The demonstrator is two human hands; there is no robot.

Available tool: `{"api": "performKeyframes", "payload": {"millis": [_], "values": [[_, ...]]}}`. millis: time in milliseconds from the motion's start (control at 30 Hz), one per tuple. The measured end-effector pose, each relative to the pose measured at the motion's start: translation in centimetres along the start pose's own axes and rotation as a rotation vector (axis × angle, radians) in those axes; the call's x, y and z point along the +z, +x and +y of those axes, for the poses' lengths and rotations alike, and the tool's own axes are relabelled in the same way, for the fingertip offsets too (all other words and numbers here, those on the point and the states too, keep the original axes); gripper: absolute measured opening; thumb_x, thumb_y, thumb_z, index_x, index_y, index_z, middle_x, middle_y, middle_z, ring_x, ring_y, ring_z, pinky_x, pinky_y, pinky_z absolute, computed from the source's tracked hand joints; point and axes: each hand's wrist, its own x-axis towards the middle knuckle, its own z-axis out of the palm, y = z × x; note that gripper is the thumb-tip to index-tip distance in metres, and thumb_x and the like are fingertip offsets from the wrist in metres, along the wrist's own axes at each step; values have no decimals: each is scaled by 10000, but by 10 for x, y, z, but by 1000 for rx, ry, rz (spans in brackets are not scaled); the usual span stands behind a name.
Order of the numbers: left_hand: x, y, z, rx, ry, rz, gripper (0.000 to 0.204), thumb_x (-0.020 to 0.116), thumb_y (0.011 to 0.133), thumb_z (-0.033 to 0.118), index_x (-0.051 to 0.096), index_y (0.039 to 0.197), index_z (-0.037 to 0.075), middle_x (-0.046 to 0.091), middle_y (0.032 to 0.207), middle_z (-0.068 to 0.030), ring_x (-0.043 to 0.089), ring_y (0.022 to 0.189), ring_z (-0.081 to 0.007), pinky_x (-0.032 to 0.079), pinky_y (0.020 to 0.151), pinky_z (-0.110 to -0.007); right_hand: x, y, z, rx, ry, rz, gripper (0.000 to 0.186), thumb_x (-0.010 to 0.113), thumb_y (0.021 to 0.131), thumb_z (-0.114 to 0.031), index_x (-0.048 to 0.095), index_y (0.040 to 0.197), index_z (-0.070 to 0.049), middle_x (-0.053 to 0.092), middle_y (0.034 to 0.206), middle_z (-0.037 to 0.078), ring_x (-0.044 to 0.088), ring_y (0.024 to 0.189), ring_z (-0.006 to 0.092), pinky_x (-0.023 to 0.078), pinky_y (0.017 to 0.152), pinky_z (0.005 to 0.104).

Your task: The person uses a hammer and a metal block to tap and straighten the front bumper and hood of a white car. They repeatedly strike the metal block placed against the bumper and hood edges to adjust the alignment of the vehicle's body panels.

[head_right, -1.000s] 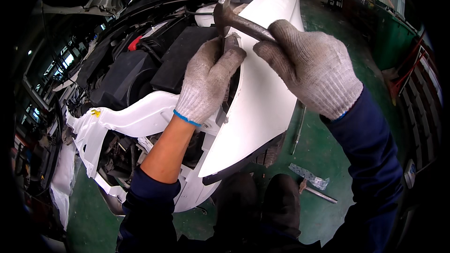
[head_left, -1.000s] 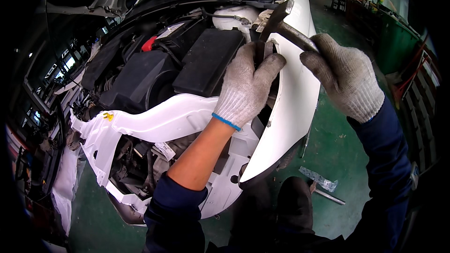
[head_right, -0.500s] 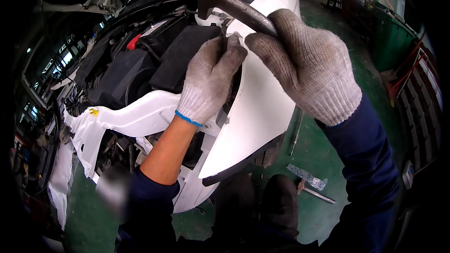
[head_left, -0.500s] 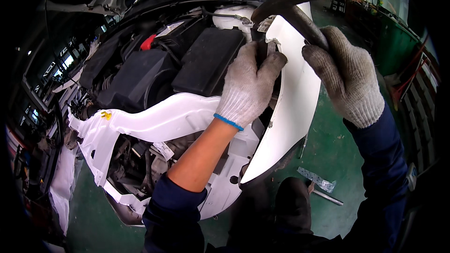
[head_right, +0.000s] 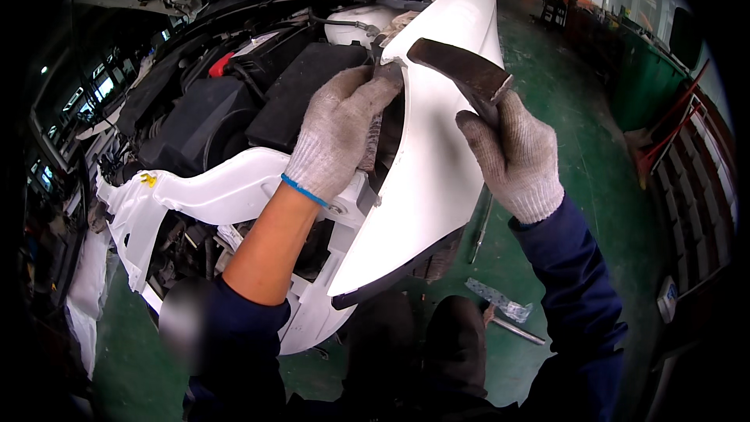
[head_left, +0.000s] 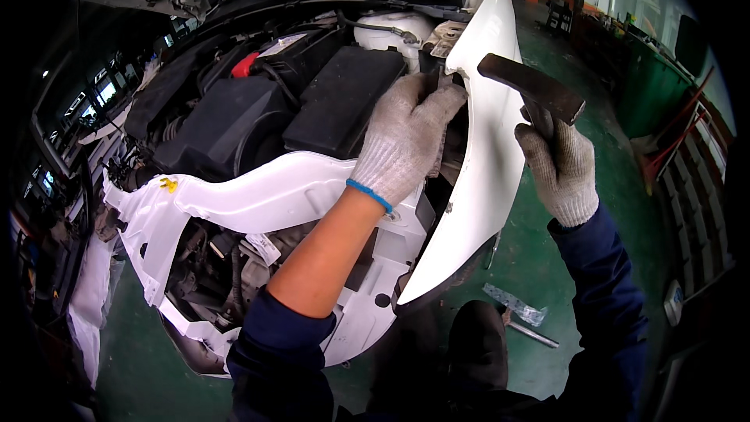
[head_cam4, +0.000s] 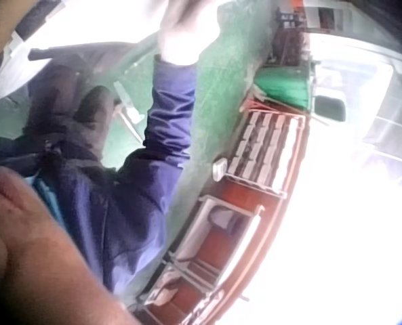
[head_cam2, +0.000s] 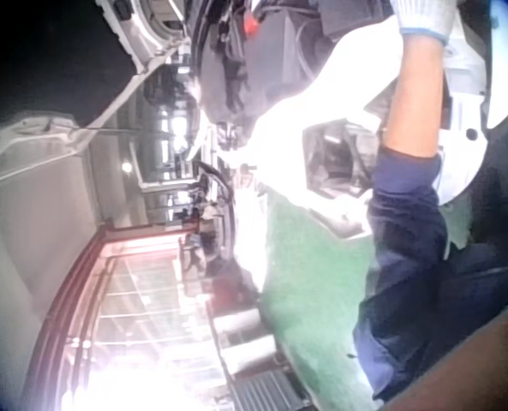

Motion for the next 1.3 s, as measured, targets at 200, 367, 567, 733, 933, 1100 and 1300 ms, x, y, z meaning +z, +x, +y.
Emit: {"api": "performKeyframes", "payload": {"millis": [200, 367, 567, 733, 933, 1100, 1300], "values": [[1, 1, -2, 94, 115, 46, 383, 639, 984, 258, 668, 1167, -78, 695, 957, -80, 621, 861, -112, 510, 781, -273, 8, 5, -4, -42, -93, 8, 290, 726, 954, -154, 621, 1177, -2, 678, 828, 191, 703, 716, 311, 543, 668, 350], [2, 2, -7, 113, 150, 73, 306, 653, 961, 241, 665, 1045, -53, 626, 793, -39, 548, 658, -89, 449, 596, -260, 7, 11, -24, 151, 100, -30, 278, 602, 1033, -156, 595, 1251, 16, 618, 857, 9, 497, 670, 69, 422, 610, 238], [3, 8, -19, 245, 227, 160, 299, 651, 969, 265, 665, 1013, -31, 600, 714, -49, 520, 568, -92, 422, 526, -271, 2, 16, -34, 186, 31, -94, 262, 605, 1039, -191, 609, 1211, 7, 565, 742, -18, 460, 622, 56, 393, 581, 229], [6, 11, -15, 108, 157, 140, 316, 654, 974, 286, 665, 1042, -22, 599, 712, -54, 535, 553, -121, 433, 513, -296, -2, 17, -28, 181, -41, -192, 260, 594, 1052, -221, 614, 1202, -10, 541, 718, -22, 447, 585, 43, 356, 535, 224], [-2, 3, -4, -86, -208, 84, 298, 636, 1001, 298, 646, 1106, 20, 649, 726, -40, 602, 517, -107, 419, 404, -251, -5, 5, -33, 439, 311, -26, 257, 590, 1055, -246, 608, 1188, -26, 535, 719, -13, 434, 539, 47, 343, 480, 221], [-3, 4, 1, -116, -310, 78, 274, 597, 1005, 276, 638, 1094, 21, 683, 744, -79, 644, 508, -157, 507, 417, -282, -5, -11, -31, 483, 352, -86, 248, 623, 1042, -224, 625, 1122, 11, 597, 780, 12, 524, 671, 75, 452, 618, 254], [-4, 0, 3, -92, -240, -9, 291, 568, 1012, 271, 637, 1078, -4, 695, 781, -118, 687, 608, -187, 579, 557, -296, -3, -6, -31, 429, 300, -150, 240, 641, 1039, -242, 624, 1053, -3, 591, 729, 65, 548, 658, 111, 467, 623, 298]]}}
